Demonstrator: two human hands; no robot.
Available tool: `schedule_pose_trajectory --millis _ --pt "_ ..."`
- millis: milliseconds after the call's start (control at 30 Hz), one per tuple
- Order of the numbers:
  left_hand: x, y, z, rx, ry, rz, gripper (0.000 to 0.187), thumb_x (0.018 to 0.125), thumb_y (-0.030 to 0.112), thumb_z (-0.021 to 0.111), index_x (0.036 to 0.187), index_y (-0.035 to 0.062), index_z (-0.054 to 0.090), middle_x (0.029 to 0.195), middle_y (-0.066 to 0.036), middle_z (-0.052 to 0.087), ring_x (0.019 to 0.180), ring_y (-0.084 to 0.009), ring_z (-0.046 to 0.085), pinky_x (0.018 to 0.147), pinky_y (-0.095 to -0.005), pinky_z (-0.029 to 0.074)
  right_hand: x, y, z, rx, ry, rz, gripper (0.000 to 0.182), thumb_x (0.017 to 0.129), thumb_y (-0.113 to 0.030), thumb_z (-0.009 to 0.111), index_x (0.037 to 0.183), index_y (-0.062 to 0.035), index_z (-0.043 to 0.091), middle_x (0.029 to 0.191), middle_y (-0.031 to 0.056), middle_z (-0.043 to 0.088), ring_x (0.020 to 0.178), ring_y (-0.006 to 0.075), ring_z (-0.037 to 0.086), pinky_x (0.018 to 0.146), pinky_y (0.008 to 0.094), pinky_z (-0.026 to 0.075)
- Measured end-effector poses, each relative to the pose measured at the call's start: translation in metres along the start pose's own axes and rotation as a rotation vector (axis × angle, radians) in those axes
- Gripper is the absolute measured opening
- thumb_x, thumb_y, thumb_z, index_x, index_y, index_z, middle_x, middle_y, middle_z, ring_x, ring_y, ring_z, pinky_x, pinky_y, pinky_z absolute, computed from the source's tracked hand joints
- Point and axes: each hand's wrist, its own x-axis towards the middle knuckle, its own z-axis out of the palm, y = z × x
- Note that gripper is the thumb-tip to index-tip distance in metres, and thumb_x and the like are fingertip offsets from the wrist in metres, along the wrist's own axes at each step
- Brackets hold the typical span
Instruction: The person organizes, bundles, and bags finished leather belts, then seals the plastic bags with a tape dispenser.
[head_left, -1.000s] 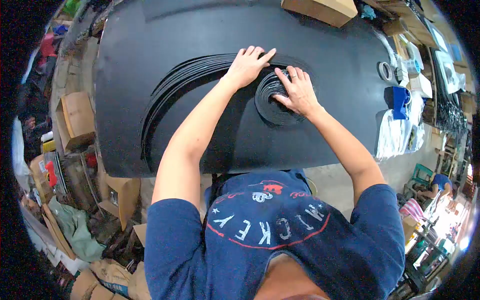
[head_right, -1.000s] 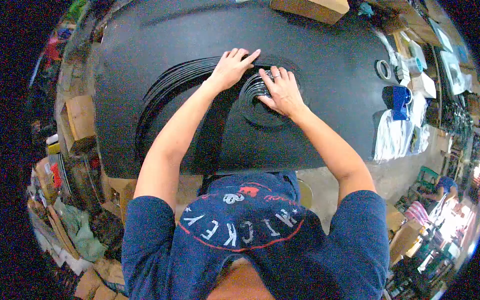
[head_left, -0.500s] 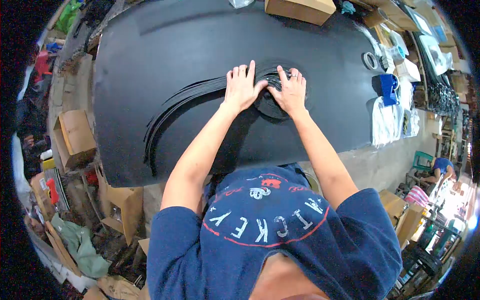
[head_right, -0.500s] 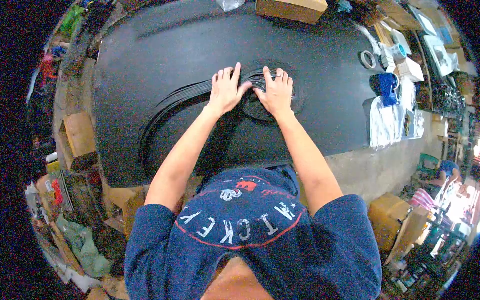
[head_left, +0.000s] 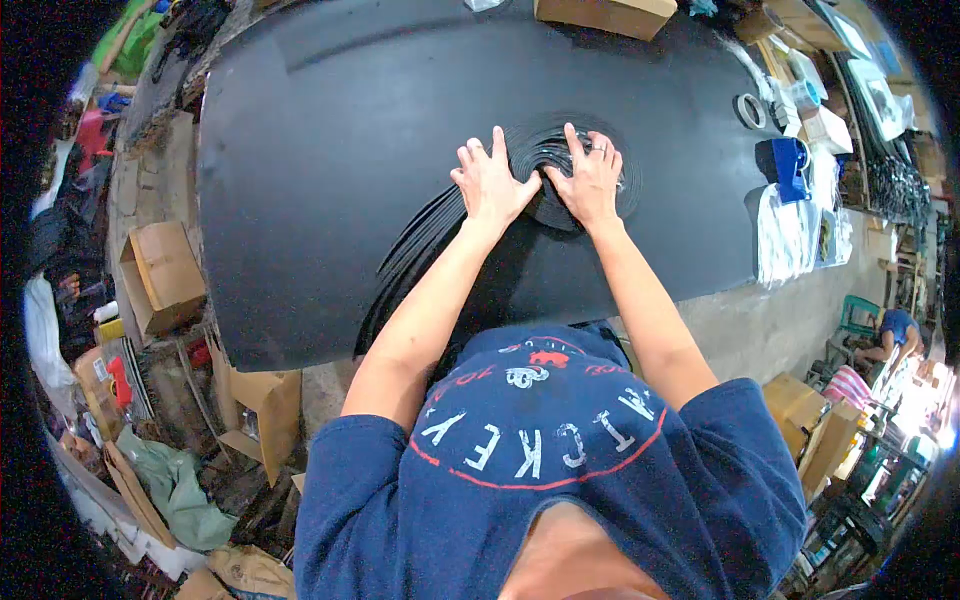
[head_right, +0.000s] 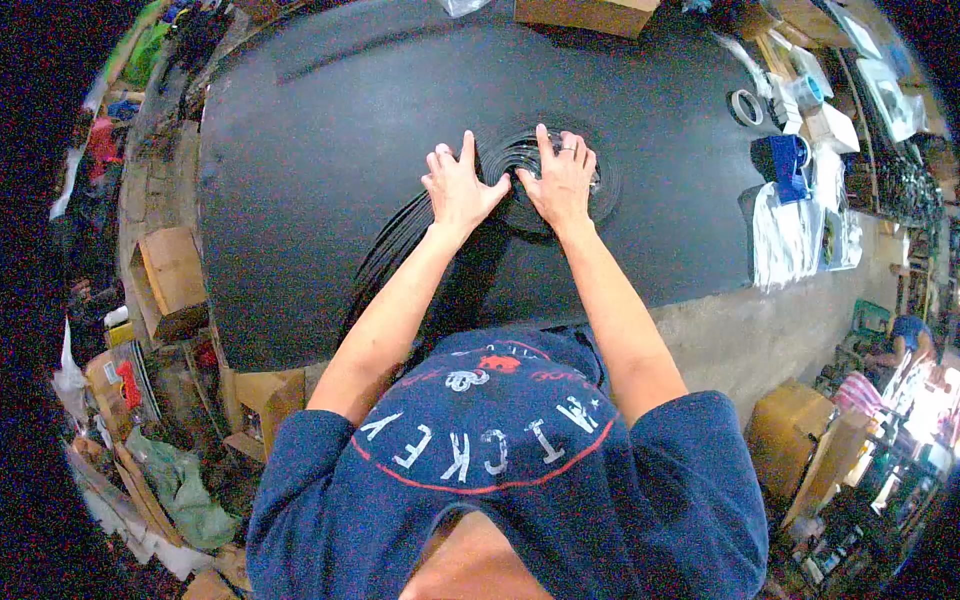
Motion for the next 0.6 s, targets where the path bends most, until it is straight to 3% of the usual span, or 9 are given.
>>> schedule_pose_trajectory --millis 100,200,267,300,367,433,500,567,600 --pt "0.006 -0.003 0.008 -0.08 0.052 0.034 0.086 0.066 0.046 0.076 0.137 0.0065 0.049 0.119 -0.021 0.047 0.11 -0.0365 0.045 0.083 -0.0507 0.043 0.003 -0.003 -0.002 -0.007 0.021 0.012 0.079 0.07 -0.04 0.079 0.138 -0.0114 0.05 0.12 0.0209 0.051 0.115 0.0362 0.046 0.098 0.0508 0.035" --pt "0.031 -0.008 0.019 -0.171 0.004 0.186 0.084 0.065 0.043 0.077 0.135 0.0055 0.052 0.117 -0.019 0.047 0.111 -0.0353 0.045 0.084 -0.05 0.044 0.008 -0.015 -0.014 -0.036 -0.044 0.212 0.081 0.069 -0.042 0.079 0.137 -0.0109 0.05 0.12 0.0208 0.05 0.116 0.0366 0.045 0.094 0.0514 0.037" --pt "0.049 -0.008 0.024 -0.208 0.009 0.297 0.082 0.063 0.039 0.078 0.134 0.0051 0.054 0.113 -0.017 0.049 0.11 -0.0338 0.046 0.085 -0.0481 0.044 0.02 -0.022 -0.03 -0.103 -0.199 0.472 0.076 0.071 -0.043 0.078 0.135 -0.0099 0.052 0.124 0.0225 0.051 0.119 0.0383 0.048 0.093 0.0522 0.042" --pt "0.056 -0.008 0.024 -0.228 -0.011 0.345 0.081 0.063 0.039 0.078 0.133 0.0053 0.055 0.112 -0.017 0.049 0.109 -0.0335 0.046 0.086 -0.0473 0.045 0.023 -0.016 -0.037 -0.106 -0.2 0.481 0.076 0.071 -0.043 0.078 0.135 -0.0099 0.052 0.124 0.0225 0.051 0.119 0.0383 0.048 0.093 0.0522 0.042" --pt "0.069 -0.009 0.024 -0.248 -0.039 0.384 0.08 0.063 0.038 0.079 0.132 0.0056 0.056 0.111 -0.016 0.05 0.109 -0.033 0.046 0.086 -0.0464 0.045 0.03 0.008 -0.053 0.201 -0.383 0.491 0.069 0.076 -0.042 0.075 0.131 -0.007 0.055 0.126 0.0253 0.055 0.12 0.0383 0.053 0.095 0.0498 0.046" --pt "0.074 -0.009 0.026 -0.272 -0.073 0.422 0.079 0.062 0.037 0.079 0.132 0.0059 0.056 0.111 -0.015 0.05 0.108 -0.0325 0.047 0.087 -0.0455 0.045 0.04 0.013 -0.093 0.265 -0.433 0.5 0.052 0.085 -0.033 0.067 0.126 -0.0022 0.058 0.124 0.0221 0.061 0.116 0.0346 0.059 0.1 0.0421 0.046" --pt "0.074 -0.009 0.025 -0.294 -0.076 0.417 0.078 0.063 0.037 0.08 0.131 0.0066 0.057 0.112 -0.014 0.051 0.108 -0.0312 0.047 0.088 -0.0444 0.045 0.037 0.04 -0.081 0.302 -0.108 0.256 0.048 0.093 -0.03 0.058 0.133 -0.0037 0.053 0.135 0.0204 0.054 0.126 0.0359 0.05 0.105 0.0458 0.04" --pt "0.073 -0.009 0.024 -0.279 -0.093 0.406 0.078 0.063 0.037 0.08 0.131 0.007 0.057 0.111 -0.014 0.051 0.108 -0.0311 0.047 0.089 -0.0439 0.045 0.047 0.049 -0.067 0.134 0.071 0.162 0.052 0.098 -0.032 0.049 0.142 -0.0051 0.042 0.147 0.0184 0.042 0.139 0.0368 0.035 0.112 0.0508 0.029" --pt "0.073 -0.009 0.023 -0.287 -0.101 0.402 0.078 0.063 0.036 0.08 0.132 0.0074 0.057 0.112 -0.014 0.051 0.108 -0.0312 0.047 0.089 -0.0438 0.045 0.055 0.049 -0.064 0.192 0.024 0.194 0.059 0.1 -0.037 0.044 0.148 -0.005 0.032 0.154 0.0153 0.03 0.145 0.0366 0.021 0.115 0.0577 0.016"
